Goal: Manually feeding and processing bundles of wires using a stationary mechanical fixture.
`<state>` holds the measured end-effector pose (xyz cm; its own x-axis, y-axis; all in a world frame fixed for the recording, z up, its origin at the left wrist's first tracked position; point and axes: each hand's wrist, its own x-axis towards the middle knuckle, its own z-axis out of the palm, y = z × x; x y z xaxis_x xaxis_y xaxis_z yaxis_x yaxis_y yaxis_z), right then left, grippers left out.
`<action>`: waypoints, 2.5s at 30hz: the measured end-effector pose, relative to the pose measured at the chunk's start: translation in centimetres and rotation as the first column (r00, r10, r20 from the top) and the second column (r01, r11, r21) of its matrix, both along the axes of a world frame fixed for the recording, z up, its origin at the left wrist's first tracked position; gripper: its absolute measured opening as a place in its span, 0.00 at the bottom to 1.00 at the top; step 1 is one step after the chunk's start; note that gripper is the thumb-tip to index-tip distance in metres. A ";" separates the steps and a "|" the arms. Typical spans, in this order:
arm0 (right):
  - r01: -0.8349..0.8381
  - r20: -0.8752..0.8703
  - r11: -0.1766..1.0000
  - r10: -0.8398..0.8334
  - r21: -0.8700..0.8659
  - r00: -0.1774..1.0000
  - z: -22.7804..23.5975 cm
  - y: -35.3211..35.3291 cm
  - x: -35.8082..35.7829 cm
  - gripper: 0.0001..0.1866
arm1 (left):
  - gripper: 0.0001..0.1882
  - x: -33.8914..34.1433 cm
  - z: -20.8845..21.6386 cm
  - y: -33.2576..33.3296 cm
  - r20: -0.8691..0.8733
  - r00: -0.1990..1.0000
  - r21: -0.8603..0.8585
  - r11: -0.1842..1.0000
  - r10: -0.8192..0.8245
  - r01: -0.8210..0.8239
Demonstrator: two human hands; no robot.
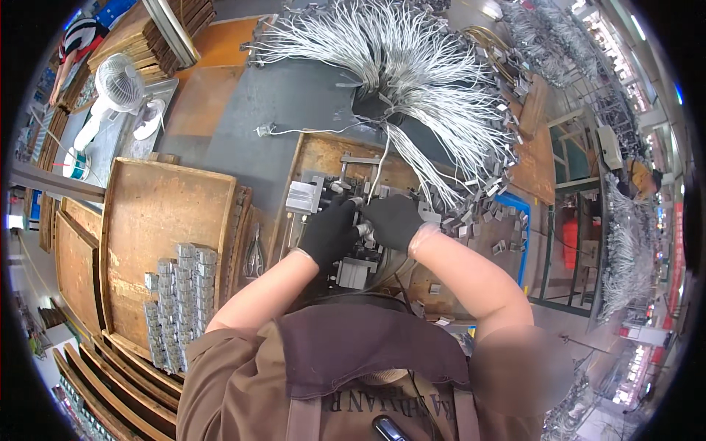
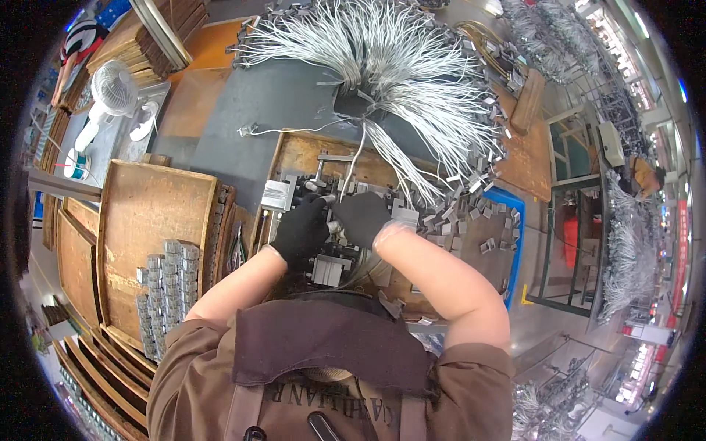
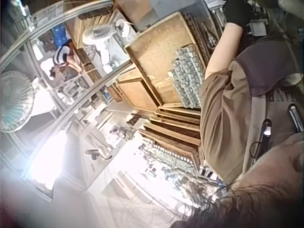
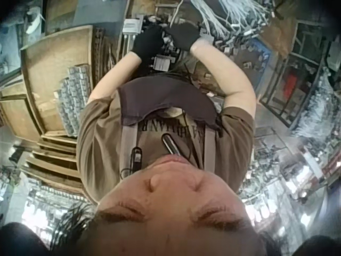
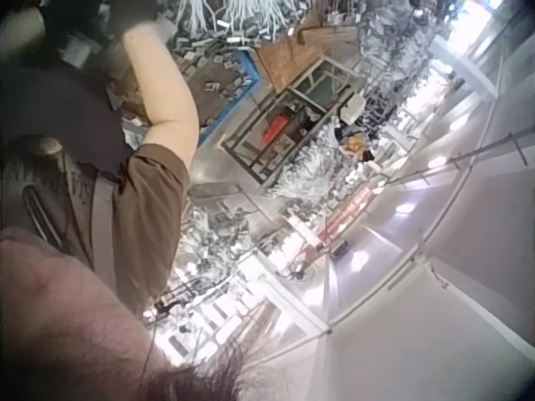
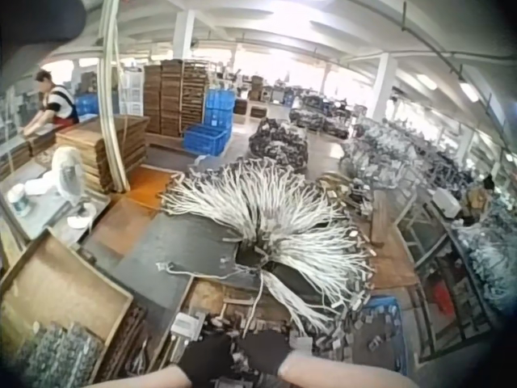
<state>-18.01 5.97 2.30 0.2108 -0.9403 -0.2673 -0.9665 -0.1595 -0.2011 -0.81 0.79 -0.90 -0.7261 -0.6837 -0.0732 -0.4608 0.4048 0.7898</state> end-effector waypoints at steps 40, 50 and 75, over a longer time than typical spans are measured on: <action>0.521 0.193 0.815 -0.570 0.252 0.799 0.9 4.8 -13.5 0.25 | 0.18 10.9 2.0 2.9 -0.182 0.942 0.575 0.808 0.281 -0.130; 0.347 0.693 0.599 -0.621 0.721 -0.367 -1.9 8.4 -15.5 0.15 | 0.19 19.2 7.7 1.7 -0.156 0.792 0.677 0.648 0.591 -0.350; 0.618 0.710 0.737 -0.279 -0.274 0.647 4.2 -3.7 -7.6 0.10 | 0.41 41.6 4.8 -3.0 0.293 0.680 0.153 0.669 0.672 -0.727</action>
<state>-25.62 2.27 6.53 -0.3256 -0.9161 0.2340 -0.6340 0.0279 -0.7728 40.81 -2.18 3.88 0.0107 -0.9222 -0.3865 -0.6815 -0.2896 0.6721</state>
